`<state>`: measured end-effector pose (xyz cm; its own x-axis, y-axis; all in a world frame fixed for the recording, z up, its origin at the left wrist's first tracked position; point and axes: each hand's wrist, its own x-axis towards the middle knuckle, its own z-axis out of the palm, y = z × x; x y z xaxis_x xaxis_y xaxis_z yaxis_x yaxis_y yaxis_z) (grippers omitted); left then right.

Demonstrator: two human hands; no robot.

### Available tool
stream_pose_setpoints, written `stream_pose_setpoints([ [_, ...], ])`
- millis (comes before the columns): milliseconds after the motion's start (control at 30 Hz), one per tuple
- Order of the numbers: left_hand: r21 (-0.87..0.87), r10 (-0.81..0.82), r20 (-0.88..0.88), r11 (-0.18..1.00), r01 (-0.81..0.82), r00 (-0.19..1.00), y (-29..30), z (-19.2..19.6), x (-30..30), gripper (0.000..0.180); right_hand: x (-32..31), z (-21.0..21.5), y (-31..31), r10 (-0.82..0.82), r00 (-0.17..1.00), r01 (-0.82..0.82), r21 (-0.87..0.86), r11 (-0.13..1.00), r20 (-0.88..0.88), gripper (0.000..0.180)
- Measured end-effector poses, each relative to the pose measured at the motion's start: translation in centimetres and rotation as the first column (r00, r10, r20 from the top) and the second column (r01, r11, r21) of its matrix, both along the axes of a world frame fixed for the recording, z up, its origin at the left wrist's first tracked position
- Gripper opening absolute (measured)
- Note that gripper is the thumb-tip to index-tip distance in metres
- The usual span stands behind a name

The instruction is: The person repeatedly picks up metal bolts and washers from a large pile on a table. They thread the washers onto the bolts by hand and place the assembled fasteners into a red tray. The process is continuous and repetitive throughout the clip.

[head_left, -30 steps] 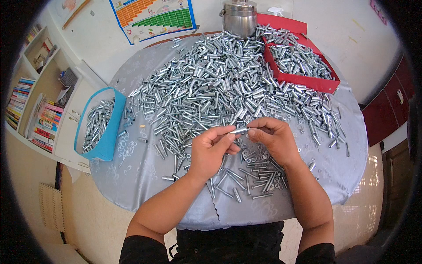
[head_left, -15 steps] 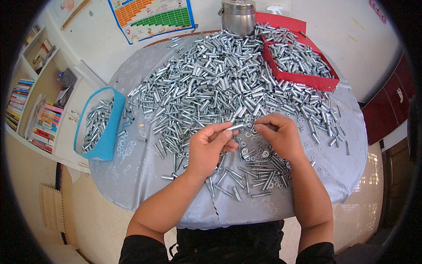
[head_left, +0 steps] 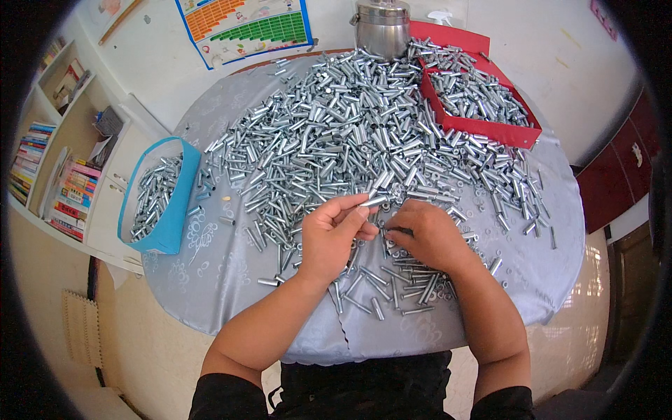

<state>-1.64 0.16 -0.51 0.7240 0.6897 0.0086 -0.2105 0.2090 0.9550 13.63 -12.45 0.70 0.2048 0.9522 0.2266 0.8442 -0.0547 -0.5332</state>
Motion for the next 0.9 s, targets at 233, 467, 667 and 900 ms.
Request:
stream_pose_setpoints([
  [233, 0.003, -0.002, -0.006, 1.0, 0.002, 1.0, -0.1, 0.1, 0.0, 0.024, -0.2, -0.1, -0.2, -0.024, 0.996, 0.023, -0.017, 1.0, -0.086, 0.013],
  [467, 0.05, -0.021, -0.037, 0.998, 0.023, 0.999, -0.3, 0.3, -0.1, 0.024, 0.3, 0.5, 0.0, -0.174, 0.646, 0.339, 0.075, 0.938, -0.743, 0.01],
  [667, 0.057, -0.033, -0.028, 0.998, 0.035, 0.999, -0.3, 0.2, -0.1, 0.024, 0.0, -0.1, 0.3, -0.012, 0.542, 0.292, 0.176, 0.94, -0.84, 0.015],
  [900, 0.063, -0.05, -0.042, 0.997, 0.052, 0.998, -0.3, 0.1, -0.2, 0.024, 0.2, 0.5, 0.0, -0.049, 0.567, 0.258, 0.121, 0.958, -0.822, 0.021],
])
